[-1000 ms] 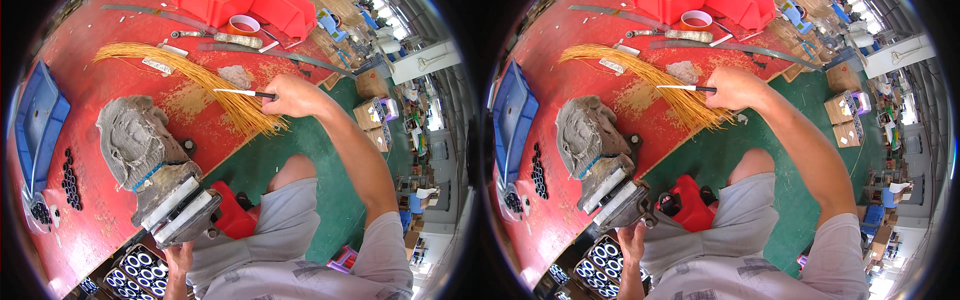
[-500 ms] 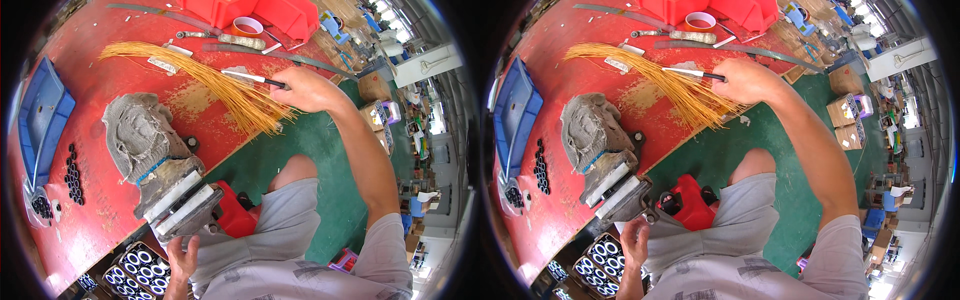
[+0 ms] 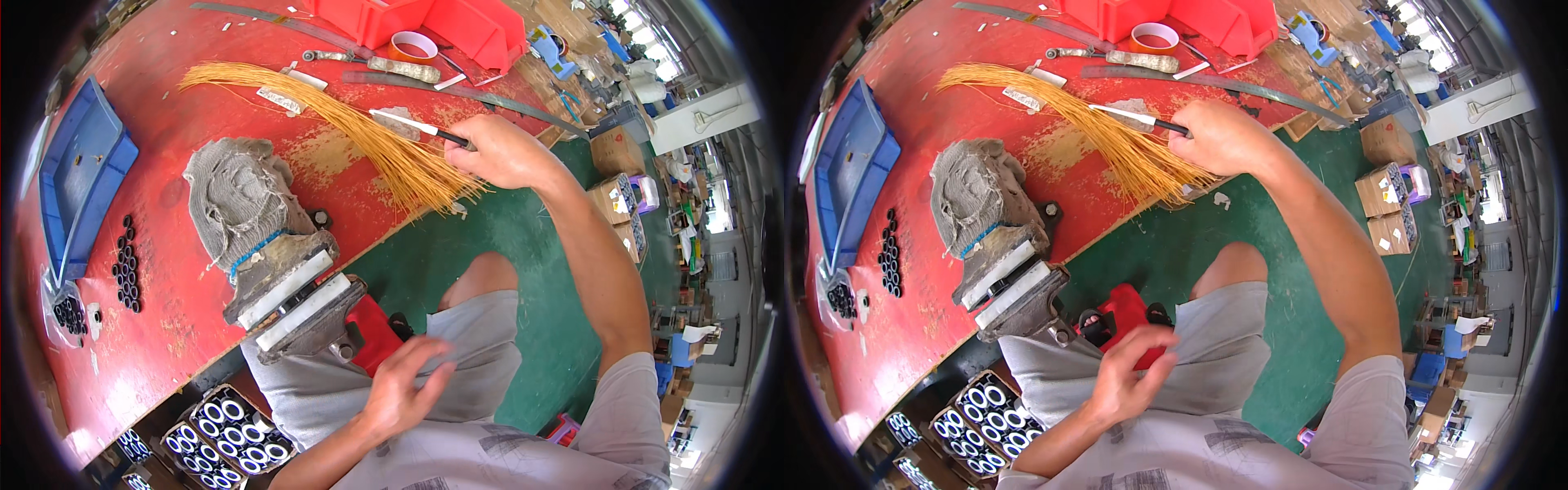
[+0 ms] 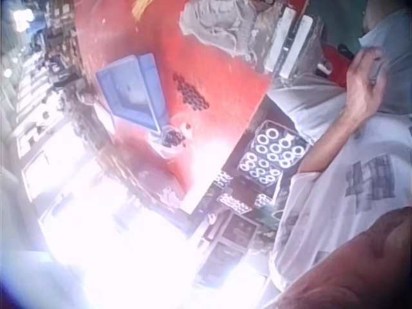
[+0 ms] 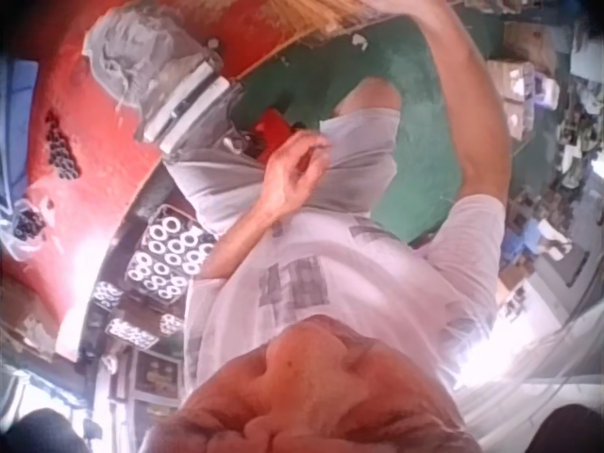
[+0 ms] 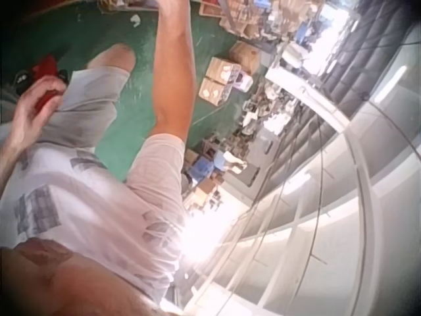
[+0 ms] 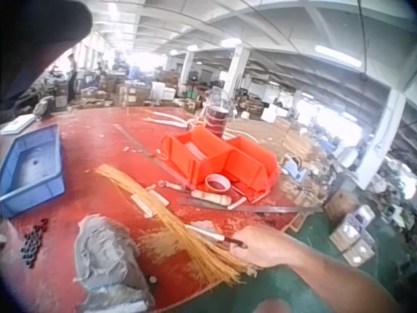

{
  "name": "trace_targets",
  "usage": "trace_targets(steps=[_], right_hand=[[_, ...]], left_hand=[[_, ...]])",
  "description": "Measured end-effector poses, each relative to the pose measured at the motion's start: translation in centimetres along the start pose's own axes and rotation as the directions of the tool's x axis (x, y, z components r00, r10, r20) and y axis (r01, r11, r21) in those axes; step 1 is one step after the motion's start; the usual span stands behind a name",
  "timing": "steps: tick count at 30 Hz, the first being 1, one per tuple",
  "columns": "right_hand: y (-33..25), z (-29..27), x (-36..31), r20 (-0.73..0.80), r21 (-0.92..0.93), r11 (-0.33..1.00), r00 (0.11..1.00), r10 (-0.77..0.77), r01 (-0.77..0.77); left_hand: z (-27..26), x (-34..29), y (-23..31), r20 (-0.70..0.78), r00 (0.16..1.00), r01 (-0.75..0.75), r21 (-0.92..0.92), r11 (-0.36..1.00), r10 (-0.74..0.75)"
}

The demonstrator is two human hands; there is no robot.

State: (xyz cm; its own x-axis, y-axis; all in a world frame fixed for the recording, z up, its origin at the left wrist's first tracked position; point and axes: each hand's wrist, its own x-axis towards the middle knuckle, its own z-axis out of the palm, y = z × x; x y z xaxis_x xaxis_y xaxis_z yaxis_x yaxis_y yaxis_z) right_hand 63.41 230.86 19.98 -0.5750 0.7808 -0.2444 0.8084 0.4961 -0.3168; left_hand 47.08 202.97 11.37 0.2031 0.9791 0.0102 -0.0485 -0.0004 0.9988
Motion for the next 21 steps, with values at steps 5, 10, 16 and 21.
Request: trace_targets(steps=[5,10,16,21], right_hand=[[0.2,-0.2,-0.5,-0.035,0.077,0.996,0.999,-0.036,0.038],[-0.2,-0.3,-0.4,-0.021,0.087,0.996,1.000,0.002,0.000],[-0.2,0.3,-0.7,-0.063,0.140,0.990,0.997,0.037,-0.028],[-0.5,-0.2,-1.1,-0.032,0.115,0.992,0.998,0.059,-0.055]], left_hand=[[4.6,9.0,0.8,0.010,0.955,0.223,-0.684,0.695,-0.297],[5.6,15.8,1.5,0.183,0.881,0.361,-0.857,0.367,-0.437],[6.0,18.1,0.2,0.127,0.912,0.202,-0.966,0.160,-0.389],[6.6,18.3,0.0,0.086,0.910,0.166,-0.972,0.165,-0.406]])
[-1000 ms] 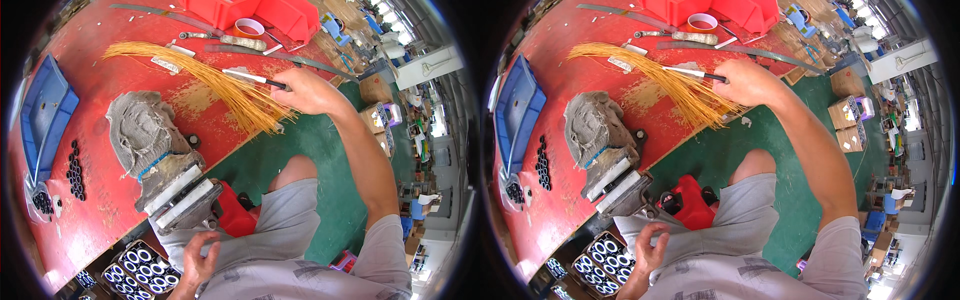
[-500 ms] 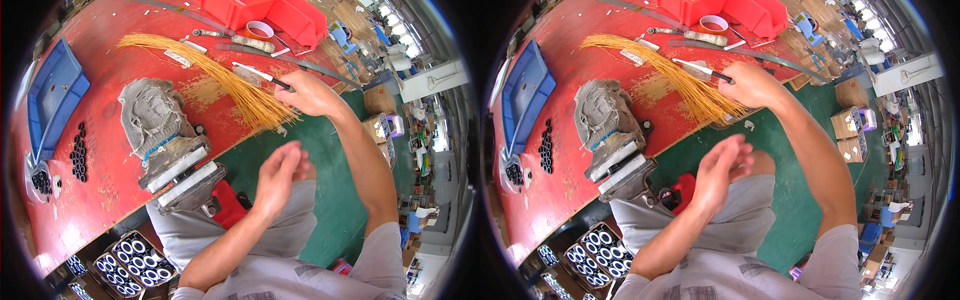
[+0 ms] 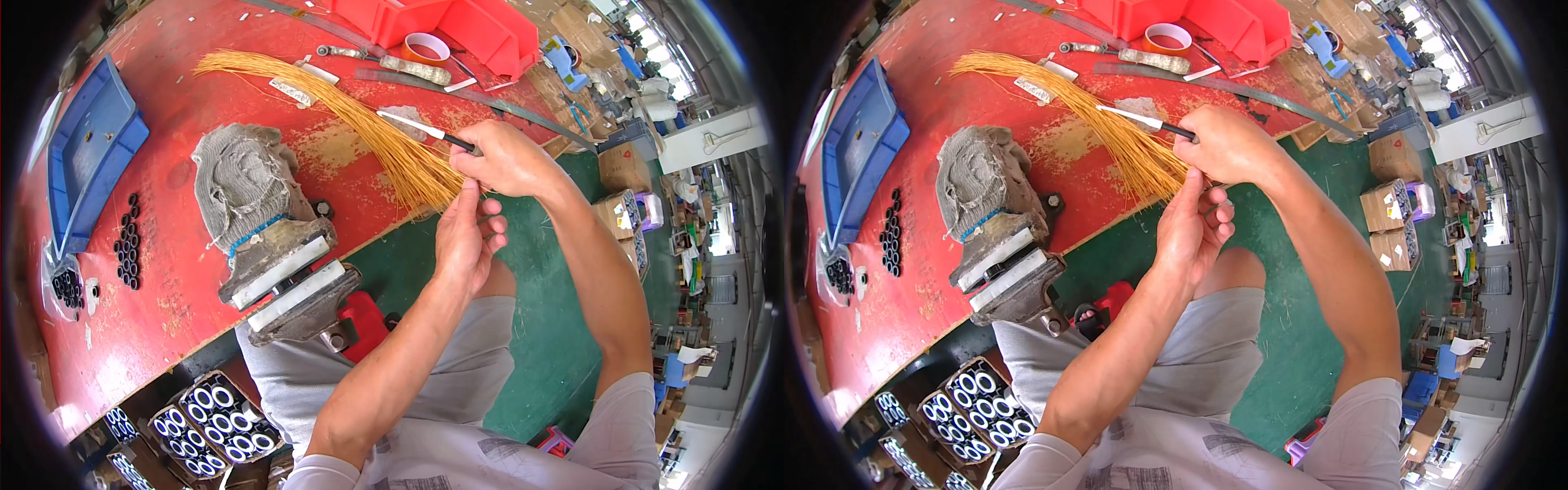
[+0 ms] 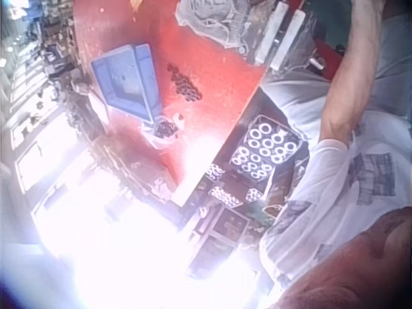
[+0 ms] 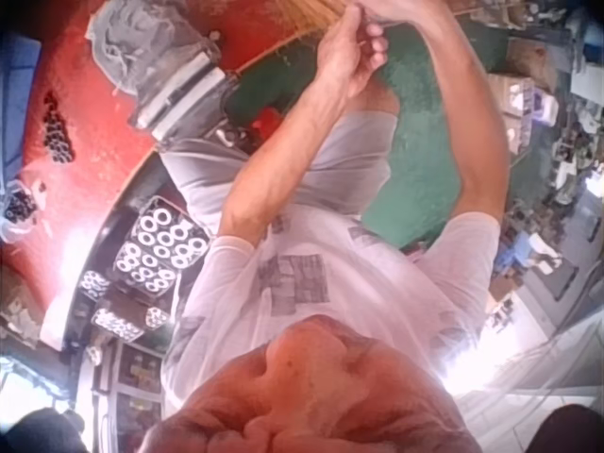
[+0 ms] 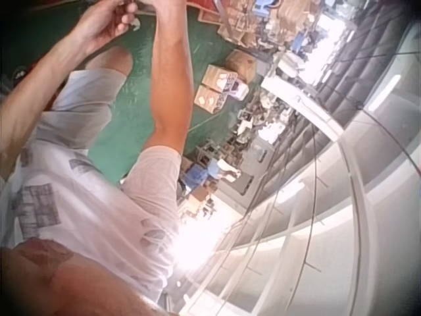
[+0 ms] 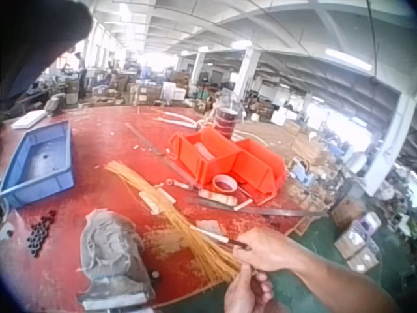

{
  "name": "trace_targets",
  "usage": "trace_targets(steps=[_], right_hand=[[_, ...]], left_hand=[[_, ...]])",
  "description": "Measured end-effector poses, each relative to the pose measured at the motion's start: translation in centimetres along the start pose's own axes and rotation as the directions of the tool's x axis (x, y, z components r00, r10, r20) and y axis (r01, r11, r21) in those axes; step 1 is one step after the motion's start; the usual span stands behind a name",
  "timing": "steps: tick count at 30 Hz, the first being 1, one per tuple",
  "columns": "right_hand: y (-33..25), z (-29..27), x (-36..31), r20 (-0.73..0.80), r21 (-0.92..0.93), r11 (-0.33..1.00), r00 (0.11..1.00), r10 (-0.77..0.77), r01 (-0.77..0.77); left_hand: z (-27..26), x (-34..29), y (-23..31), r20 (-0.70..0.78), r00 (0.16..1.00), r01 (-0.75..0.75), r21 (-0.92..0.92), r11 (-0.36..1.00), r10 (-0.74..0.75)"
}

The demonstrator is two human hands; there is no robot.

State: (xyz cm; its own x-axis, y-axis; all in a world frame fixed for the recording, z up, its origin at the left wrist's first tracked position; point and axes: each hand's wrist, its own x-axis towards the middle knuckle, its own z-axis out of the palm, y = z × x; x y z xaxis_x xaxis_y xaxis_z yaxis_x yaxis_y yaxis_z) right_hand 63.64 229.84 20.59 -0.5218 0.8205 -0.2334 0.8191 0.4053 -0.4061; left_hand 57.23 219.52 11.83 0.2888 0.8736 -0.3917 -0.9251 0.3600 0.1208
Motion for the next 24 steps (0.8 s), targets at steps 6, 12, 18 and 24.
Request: trace_targets(steps=[6,12,18,24], right_hand=[[-0.5,-0.7,-1.2,0.007,-0.077,0.997,1.000,0.025,-0.024],[0.0,-2.3,-5.7,-0.050,-0.089,0.996,0.998,-0.023,0.019],[-1.9,-3.6,-13.0,0.032,0.028,0.972,0.972,0.233,-0.234],[-2.3,-3.1,-22.2,0.065,0.222,0.877,0.904,0.422,-0.425]], left_hand=[[0.1,0.2,0.1,-0.028,0.999,-0.045,-0.022,0.999,0.045],[-0.1,0.4,-0.3,-0.024,0.999,-0.048,-0.042,0.998,0.047],[-0.9,0.8,-0.1,-0.060,0.995,-0.085,-0.023,0.996,0.083],[-1.3,0.5,0.0,-0.034,0.996,-0.085,0.013,0.996,0.086]])
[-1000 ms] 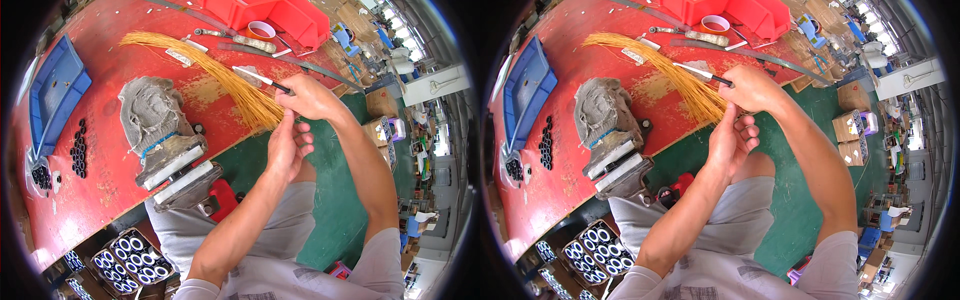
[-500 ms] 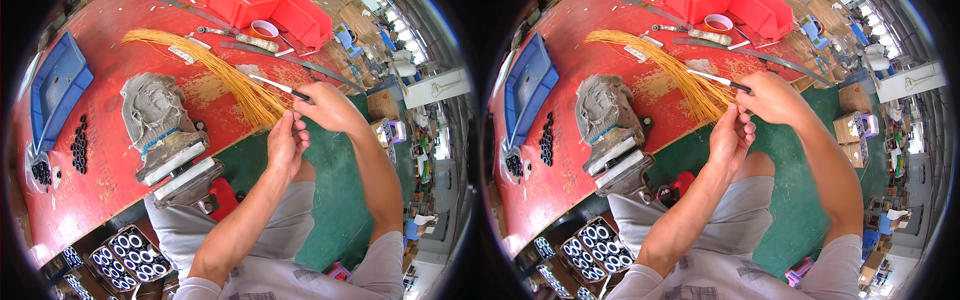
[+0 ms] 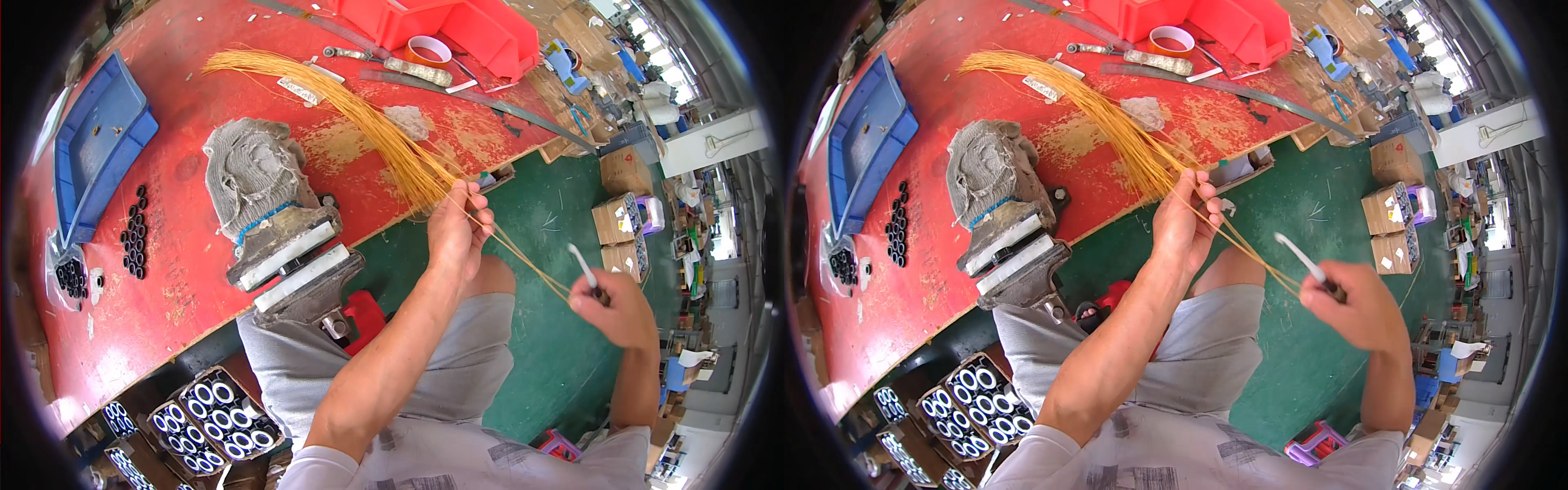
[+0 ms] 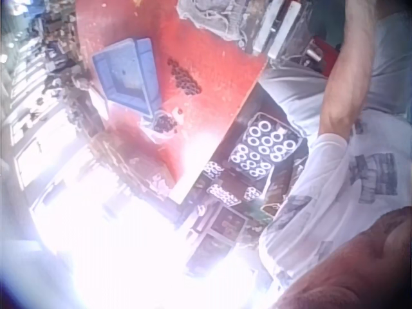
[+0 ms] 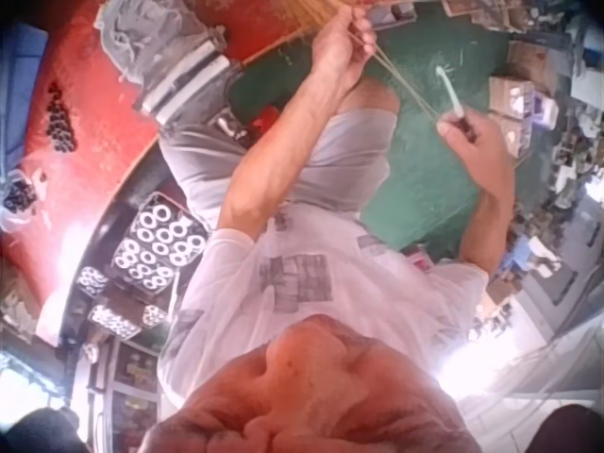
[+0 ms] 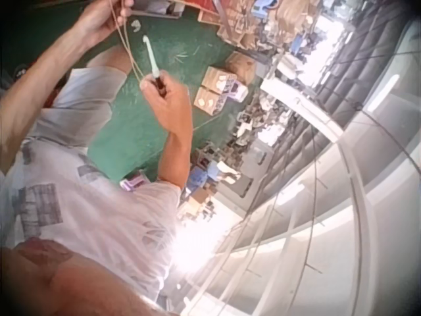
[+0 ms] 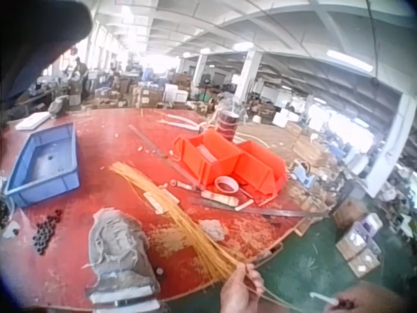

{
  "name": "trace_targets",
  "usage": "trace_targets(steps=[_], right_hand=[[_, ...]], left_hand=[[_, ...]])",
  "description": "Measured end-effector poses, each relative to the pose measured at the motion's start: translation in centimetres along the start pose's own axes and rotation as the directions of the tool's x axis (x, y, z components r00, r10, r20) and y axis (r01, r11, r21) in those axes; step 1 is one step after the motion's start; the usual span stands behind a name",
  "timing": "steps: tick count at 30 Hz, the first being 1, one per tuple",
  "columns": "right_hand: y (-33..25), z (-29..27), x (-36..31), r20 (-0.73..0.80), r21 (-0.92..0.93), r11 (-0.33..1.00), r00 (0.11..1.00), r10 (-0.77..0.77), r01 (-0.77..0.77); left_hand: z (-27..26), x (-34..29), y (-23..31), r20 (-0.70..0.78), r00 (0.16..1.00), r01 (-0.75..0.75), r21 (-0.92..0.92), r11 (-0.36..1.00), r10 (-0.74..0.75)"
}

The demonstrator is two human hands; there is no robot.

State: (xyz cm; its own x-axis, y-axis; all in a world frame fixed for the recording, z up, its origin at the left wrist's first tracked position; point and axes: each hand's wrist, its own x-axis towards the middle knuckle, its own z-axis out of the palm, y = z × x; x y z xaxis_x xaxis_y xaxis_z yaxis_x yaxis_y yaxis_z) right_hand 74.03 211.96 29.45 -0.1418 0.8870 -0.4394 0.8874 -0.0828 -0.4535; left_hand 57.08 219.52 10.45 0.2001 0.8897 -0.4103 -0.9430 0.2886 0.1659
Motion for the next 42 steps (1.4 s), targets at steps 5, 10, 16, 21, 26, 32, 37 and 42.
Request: trace_targets(steps=[5,10,16,21,26,32,37,42], right_hand=[[3.4,2.4,-4.4,-0.016,0.295,0.953,0.996,0.082,-0.074],[5.8,4.4,-7.2,0.049,0.451,0.880,0.988,0.144,-0.151],[10.7,6.4,-11.9,0.108,0.625,0.750,0.975,0.192,-0.217],[14.5,8.8,-16.0,0.159,0.722,0.649,0.970,0.182,-0.240],[18.1,12.0,-19.9,0.372,0.737,0.522,0.902,0.218,-0.430],[19.7,12.7,-21.7,0.260,0.247,0.827,0.857,0.445,-0.504],[12.5,10.4,-11.5,-0.199,0.520,0.840,0.934,0.297,-0.157],[-0.3,16.5,-1.7,0.062,0.645,0.728,0.934,-0.353,0.232]], left_hand=[[-0.7,-2.4,0.2,-0.064,0.988,0.152,0.193,0.969,-0.143],[-0.8,-7.7,-0.5,0.101,0.958,0.242,0.216,0.946,-0.268],[-1.9,-7.8,0.0,0.128,0.992,-0.012,0.119,0.993,-0.003],[-2.1,-8.4,0.4,0.046,0.996,-0.084,0.308,0.948,0.073],[-4.7,-9.5,1.6,0.181,0.983,-0.080,0.480,0.874,-0.009],[-8.1,-14.8,1.9,0.170,0.949,0.103,0.632,0.768,-0.267],[-9.5,-19.8,0.6,0.149,0.929,0.164,0.657,0.736,-0.340],[-10.5,-23.0,0.9,0.145,0.939,0.136,0.679,0.722,-0.313]])
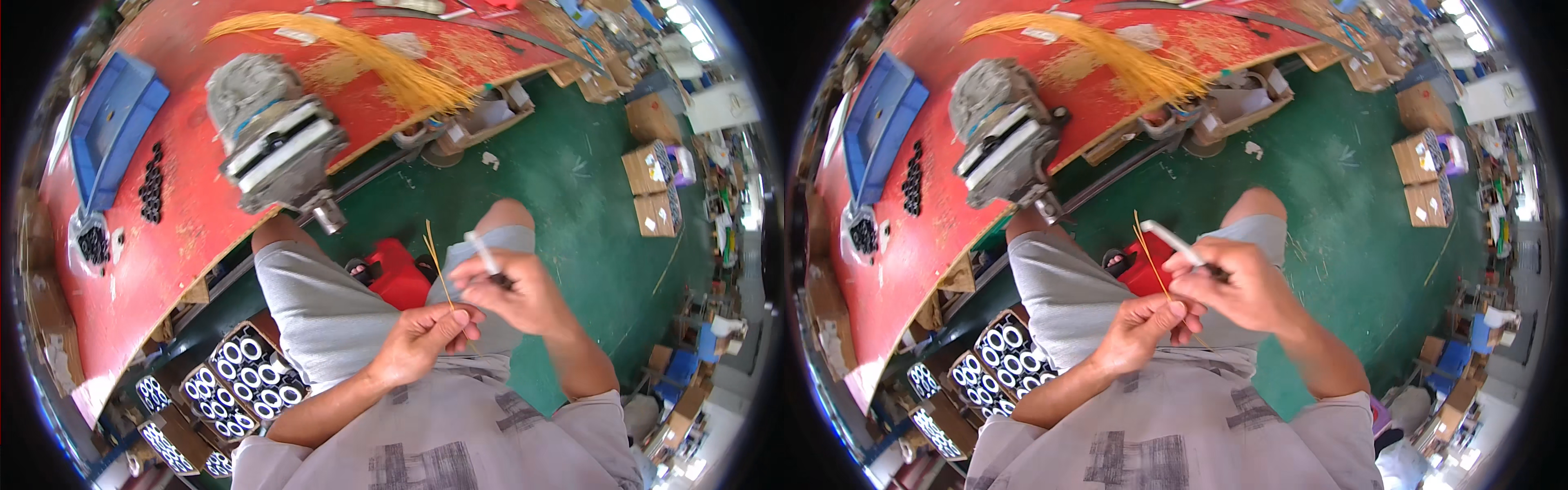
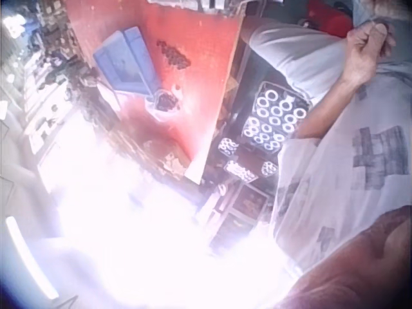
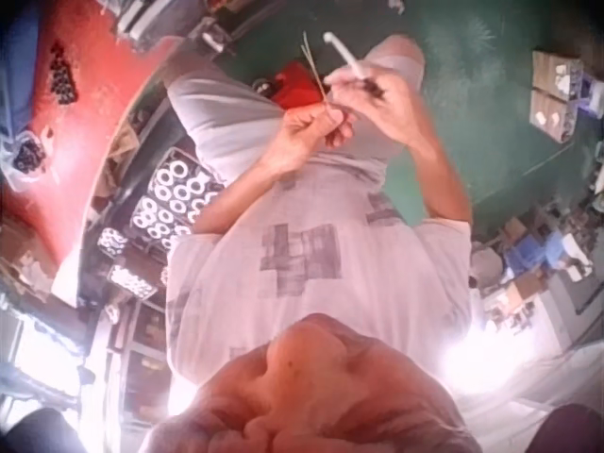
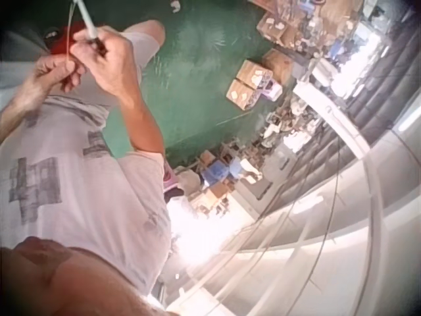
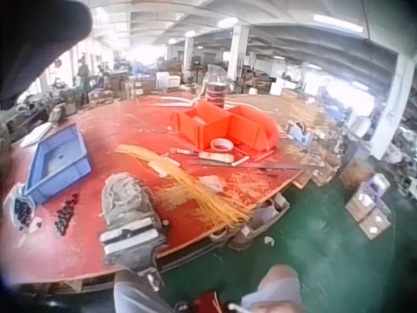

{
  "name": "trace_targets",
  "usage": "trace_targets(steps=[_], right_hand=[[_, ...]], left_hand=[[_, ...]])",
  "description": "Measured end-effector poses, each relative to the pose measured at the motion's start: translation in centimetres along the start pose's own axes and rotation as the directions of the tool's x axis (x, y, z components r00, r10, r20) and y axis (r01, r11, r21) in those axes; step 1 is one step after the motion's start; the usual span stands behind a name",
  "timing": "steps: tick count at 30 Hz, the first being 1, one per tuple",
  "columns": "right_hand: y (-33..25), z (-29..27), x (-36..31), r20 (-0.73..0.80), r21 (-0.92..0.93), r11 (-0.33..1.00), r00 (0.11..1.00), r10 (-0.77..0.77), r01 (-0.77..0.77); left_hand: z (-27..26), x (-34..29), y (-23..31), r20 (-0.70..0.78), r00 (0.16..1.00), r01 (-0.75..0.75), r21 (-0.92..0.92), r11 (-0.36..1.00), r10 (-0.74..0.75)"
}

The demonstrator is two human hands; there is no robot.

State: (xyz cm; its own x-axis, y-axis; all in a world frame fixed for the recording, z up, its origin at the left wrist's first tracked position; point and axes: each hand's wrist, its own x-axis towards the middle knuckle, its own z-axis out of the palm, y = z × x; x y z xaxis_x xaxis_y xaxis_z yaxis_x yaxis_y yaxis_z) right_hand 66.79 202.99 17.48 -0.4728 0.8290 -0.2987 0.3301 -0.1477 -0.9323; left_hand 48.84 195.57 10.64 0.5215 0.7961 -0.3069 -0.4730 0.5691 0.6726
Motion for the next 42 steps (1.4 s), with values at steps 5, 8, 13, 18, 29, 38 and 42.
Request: trace_targets(steps=[5,8,13,18,29,38,42], right_hand=[[3.6,3.1,1.3,0.188,0.211,0.977,0.982,-0.003,-0.037],[2.2,4.2,1.8,0.244,0.263,0.954,0.966,0.079,-0.145],[2.4,5.6,1.7,0.424,0.376,0.862,0.890,0.166,-0.340],[2.7,6.6,1.2,0.360,0.472,0.793,0.905,0.227,-0.387],[2.3,7.9,1.3,0.026,0.561,0.811,0.983,0.181,-0.165],[2.1,8.3,2.7,-0.026,0.573,0.808,0.982,0.185,-0.137],[2.1,9.1,3.3,-0.094,0.573,0.816,0.983,0.158,-0.076]], left_hand=[[-1.2,-3.0,1.5,-0.110,0.993,0.003,0.337,0.941,0.036],[-3.4,-5.5,1.9,-0.255,0.950,-0.014,0.543,0.840,0.180],[-4.3,-4.7,3.2,-0.424,0.872,-0.170,0.203,0.964,0.243],[-4.7,-3.7,3.5,-0.294,0.944,-0.183,-0.102,0.978,0.146],[-4.1,-1.1,5.0,-0.381,0.902,-0.253,-0.090,0.963,0.202],[-5.2,-0.3,6.5,-0.375,0.916,-0.226,-0.176,0.958,0.147],[-5.7,-0.2,6.8,-0.350,0.924,-0.223,-0.172,0.960,0.152]])
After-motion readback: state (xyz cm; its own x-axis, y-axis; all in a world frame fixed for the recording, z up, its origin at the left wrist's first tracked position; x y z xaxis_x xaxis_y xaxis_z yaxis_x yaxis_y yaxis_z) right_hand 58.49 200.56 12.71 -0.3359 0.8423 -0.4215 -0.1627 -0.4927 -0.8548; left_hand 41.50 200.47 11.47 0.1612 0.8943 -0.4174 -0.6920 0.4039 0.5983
